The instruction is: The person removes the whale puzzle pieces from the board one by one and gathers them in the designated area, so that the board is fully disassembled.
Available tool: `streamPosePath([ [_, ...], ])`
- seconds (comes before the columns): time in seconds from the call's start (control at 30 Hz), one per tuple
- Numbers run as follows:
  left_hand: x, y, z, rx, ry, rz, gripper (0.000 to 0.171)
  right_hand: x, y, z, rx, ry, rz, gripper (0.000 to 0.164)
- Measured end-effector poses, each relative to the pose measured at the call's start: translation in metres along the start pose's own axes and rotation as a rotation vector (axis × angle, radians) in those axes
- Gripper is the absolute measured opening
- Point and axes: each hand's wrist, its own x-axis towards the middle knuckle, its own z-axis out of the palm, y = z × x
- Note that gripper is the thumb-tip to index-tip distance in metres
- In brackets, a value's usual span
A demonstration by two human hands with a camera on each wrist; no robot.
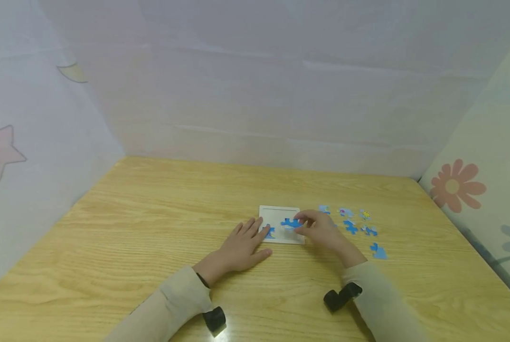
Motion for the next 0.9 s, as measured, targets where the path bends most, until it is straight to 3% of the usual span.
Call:
streamPosePath([
  [0.23,0.000,0.001,0.002,-0.006,-0.002,-0.009,0.062,-0.020,0.011,-0.038,-0.027,0.065,-0.088,0.029],
  [0.57,0.000,0.001,0.001,-0.013,0.005,-0.022,0.063,-0.056,0.034,-0.082,-0.082,0.105,-0.013,0.034],
  [0.9,0.000,0.000,0.001,-0.021,0.024,-0.008,0.061,-0.080,0.057,-0.098,-0.066,0.117,0.023,0.032],
])
